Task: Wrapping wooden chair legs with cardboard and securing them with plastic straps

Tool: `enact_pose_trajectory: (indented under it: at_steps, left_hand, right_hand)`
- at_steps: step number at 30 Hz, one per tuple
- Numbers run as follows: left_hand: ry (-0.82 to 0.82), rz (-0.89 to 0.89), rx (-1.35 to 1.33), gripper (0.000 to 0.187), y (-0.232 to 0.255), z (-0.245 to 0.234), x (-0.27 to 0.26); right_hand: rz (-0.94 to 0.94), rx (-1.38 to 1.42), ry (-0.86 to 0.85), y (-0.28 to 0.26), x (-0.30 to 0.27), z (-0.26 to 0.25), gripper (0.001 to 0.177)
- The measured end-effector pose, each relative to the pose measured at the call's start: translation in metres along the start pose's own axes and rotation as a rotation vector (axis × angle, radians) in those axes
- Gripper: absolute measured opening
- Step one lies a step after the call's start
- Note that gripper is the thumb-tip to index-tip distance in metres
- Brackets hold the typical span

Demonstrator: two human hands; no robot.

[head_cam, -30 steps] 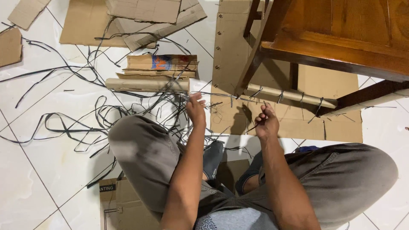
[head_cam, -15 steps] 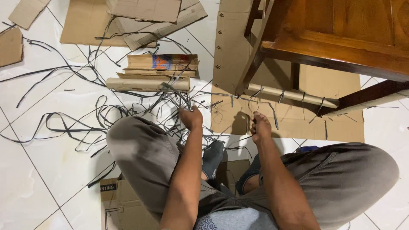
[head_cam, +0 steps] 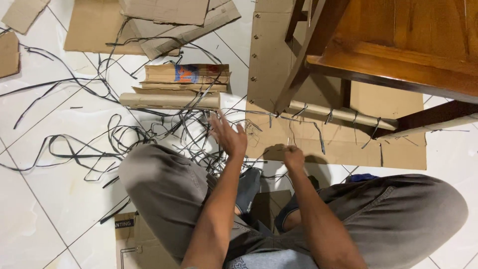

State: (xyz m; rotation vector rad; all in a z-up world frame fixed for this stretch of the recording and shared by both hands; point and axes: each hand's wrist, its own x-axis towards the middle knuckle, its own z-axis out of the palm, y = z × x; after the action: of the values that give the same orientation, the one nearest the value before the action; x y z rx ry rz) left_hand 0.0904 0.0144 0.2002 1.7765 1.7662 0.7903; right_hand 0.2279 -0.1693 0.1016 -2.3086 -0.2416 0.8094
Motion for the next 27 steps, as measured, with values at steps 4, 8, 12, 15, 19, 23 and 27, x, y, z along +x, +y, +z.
enact_pose_trajectory:
  at_steps: [4, 8, 12, 15, 19, 23, 27]
  left_hand:
    - [-0.276, 0.418, 0.155, 0.065, -0.001, 0.029, -0.002]
    - [-0.571, 0.646, 0.372, 0.063, 0.003, 0.046, 0.01]
    - [-0.786, 0.695, 0.55, 0.068, 0.003, 0.075, 0.037]
    - [-0.896, 0.806, 0.617, 0.077, -0.002, 0.096, 0.05]
    - [-1.039, 0.815, 0.785, 0.084, -0.029, 0.116, 0.051]
    - [-1.151, 0.764, 0.816, 0.083, -0.063, 0.104, 0.049]
    - [-1.248, 0.704, 0.844, 0.086, -0.069, 0.074, 0.047]
  right_hand:
    - [-0.039, -0.186, -0.107, 0.025, 0.01, 0.027, 0.053]
    - [-0.157, -0.248, -0.224, 0.003, -0.018, 0.021, 0.057]
    - [-0.169, -0.234, -0.23, -0.004, -0.039, 0.01, 0.049]
    - [-0.128, -0.277, -0.25, 0.003, -0.036, 0.008, 0.05]
    - [-0.067, -0.304, -0.257, 0.02, -0.027, 0.011, 0.043]
    - [-0.039, -0.353, -0.281, 0.026, -0.015, 0.019, 0.042]
    - [-0.047, -0.265, -0.288, 0.023, -0.017, 0.028, 0.046]
